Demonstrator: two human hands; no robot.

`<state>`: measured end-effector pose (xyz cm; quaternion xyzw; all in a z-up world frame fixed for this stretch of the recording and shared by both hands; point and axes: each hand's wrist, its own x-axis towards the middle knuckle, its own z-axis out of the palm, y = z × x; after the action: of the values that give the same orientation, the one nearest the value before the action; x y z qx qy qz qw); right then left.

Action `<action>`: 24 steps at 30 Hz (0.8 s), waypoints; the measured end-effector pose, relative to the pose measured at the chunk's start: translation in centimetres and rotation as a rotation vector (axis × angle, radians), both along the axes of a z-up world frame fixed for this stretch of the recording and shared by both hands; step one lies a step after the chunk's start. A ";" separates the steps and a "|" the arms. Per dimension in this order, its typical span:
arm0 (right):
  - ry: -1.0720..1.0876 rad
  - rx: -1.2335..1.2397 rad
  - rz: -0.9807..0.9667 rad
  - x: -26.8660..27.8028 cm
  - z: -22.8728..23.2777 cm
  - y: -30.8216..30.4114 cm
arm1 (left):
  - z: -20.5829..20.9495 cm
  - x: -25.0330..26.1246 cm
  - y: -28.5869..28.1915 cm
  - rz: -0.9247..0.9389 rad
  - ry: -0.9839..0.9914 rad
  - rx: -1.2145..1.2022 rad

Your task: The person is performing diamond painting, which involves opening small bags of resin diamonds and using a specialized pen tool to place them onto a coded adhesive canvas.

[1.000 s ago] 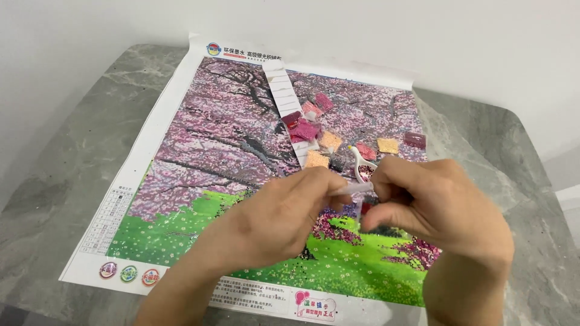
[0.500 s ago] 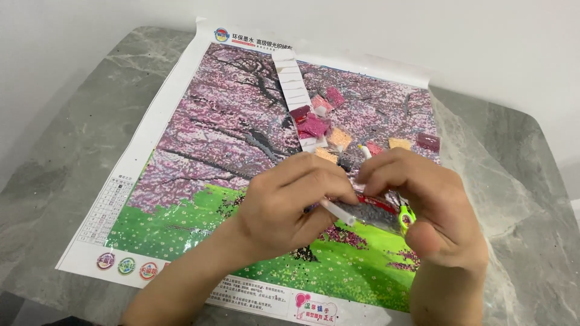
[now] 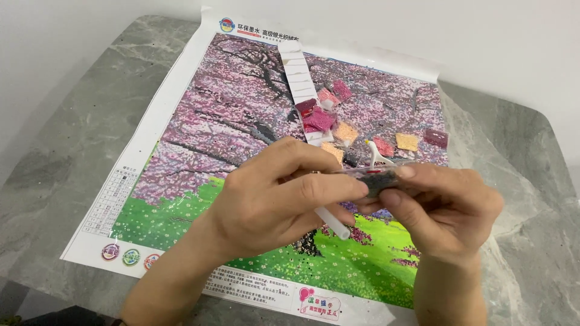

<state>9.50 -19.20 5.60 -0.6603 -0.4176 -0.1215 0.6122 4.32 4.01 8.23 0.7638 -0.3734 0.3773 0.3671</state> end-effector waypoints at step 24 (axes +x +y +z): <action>0.289 0.068 -0.011 -0.8 -0.7 1.2 | 2.0 -1.2 0.6 0.062 -0.107 0.154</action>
<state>8.68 -17.97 4.89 -0.6521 -0.3171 -0.0426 0.6873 3.13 4.65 10.19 0.7798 -0.3968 0.3988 0.2748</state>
